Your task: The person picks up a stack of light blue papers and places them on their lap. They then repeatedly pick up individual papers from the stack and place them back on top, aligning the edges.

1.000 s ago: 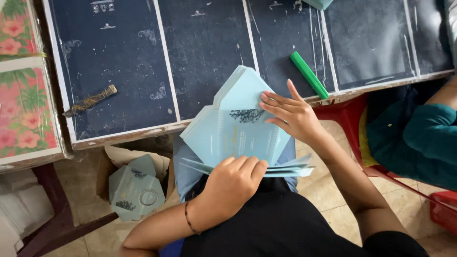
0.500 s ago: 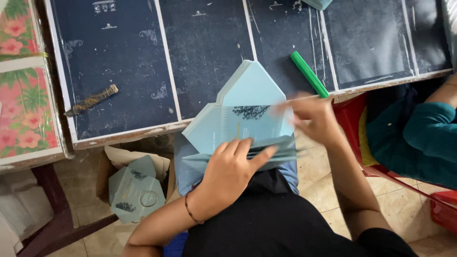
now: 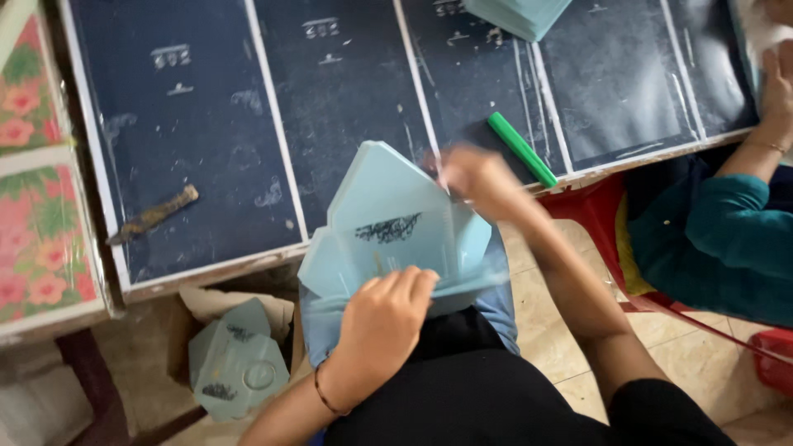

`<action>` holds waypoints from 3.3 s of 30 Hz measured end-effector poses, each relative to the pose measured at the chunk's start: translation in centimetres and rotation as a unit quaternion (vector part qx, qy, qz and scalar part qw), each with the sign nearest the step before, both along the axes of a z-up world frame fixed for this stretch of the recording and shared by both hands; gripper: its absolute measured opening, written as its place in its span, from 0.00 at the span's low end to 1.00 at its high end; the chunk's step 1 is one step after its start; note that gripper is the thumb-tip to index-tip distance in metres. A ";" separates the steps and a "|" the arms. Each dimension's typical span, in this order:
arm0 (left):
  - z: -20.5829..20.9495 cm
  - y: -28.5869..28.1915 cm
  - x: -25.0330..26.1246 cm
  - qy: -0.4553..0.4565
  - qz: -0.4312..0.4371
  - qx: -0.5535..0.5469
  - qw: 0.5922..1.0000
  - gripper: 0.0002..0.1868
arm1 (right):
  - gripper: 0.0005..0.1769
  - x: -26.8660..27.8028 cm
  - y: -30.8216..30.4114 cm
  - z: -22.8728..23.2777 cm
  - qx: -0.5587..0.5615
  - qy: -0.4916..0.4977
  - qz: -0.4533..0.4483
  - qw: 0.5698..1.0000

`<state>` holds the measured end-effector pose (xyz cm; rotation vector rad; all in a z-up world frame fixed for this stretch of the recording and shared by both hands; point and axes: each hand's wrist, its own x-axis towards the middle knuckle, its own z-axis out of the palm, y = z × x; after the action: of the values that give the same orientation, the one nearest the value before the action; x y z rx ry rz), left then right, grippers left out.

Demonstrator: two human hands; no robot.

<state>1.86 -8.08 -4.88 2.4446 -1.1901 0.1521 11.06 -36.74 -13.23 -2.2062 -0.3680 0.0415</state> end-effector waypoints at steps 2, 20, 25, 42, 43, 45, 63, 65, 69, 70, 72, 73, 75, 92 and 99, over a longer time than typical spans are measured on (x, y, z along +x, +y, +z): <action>-0.7 0.2 0.2 0.004 0.001 0.026 1.000 0.08 | 0.05 3.0 -5.8 -0.3 -0.184 -0.127 -0.134 0.965; -1.6 -0.5 1.2 -0.016 0.017 0.049 0.999 0.15 | 0.47 2.9 -16.2 -5.9 -0.431 -0.109 -0.313 0.840; -1.7 -0.3 1.5 -0.036 0.030 0.050 0.998 0.18 | 0.47 2.1 -14.8 -4.9 -0.469 -0.074 -0.337 0.813; -1.4 0.3 0.9 -0.020 0.030 0.065 0.997 0.26 | 0.80 5.3 -15.1 -3.0 -0.258 0.237 -0.389 0.852; -1.3 0.2 0.9 -0.021 0.029 0.064 0.997 0.26 | 0.80 5.2 -15.4 -3.0 -0.257 0.237 -0.390 0.852; -1.1 0.2 0.9 -0.020 0.027 0.059 0.998 0.27 | 0.78 5.2 -15.6 -3.1 -0.217 0.233 -0.391 0.864; 0.6 0.5 -0.8 -0.009 -0.012 -0.031 0.999 0.06 | 0.55 -3.5 2.8 5.2 -0.251 -0.140 0.141 0.947; 0.8 0.8 -1.1 -0.011 -0.015 -0.035 0.999 0.03 | 0.52 -4.1 2.7 4.4 -0.230 -0.127 0.132 0.956; 0.8 0.8 -1.3 0.000 -0.039 -0.075 0.996 0.08 | 0.35 -5.2 2.5 4.5 -0.207 -0.202 0.078 0.954; 1.4 0.7 -1.2 0.001 -0.038 -0.074 0.996 0.08 | 0.35 -5.7 2.5 4.5 -0.206 -0.201 0.079 0.954; 2.6 0.4 -0.7 0.000 -0.039 -0.098 0.994 0.03 | 0.15 -6.4 2.5 4.6 -0.154 -0.249 0.110 0.950; 2.2 0.3 -0.9 -0.003 -0.038 -0.099 0.994 0.03 | 0.15 -6.5 2.3 6.2 -0.155 -0.252 0.111 0.949; 1.4 0.2 -1.6 -0.012 0.015 -0.053 0.998 0.03 | 0.22 -6.9 1.9 9.5 -0.006 -0.081 0.283 0.956; 1.4 0.5 -2.9 -0.034 -0.005 -0.058 0.998 0.26 | 0.34 -5.5 1.3 4.7 -0.112 -0.154 0.129 0.973; 2.1 0.1 -2.6 -0.007 -0.061 -0.113 0.992 0.04 | 0.05 -8.4 1.4 5.2 -0.109 -0.187 0.141 0.966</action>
<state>-0.72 -7.99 -2.78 2.1731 -1.2528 0.2544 2.70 -35.29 -8.06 -2.3594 -0.9272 -0.1918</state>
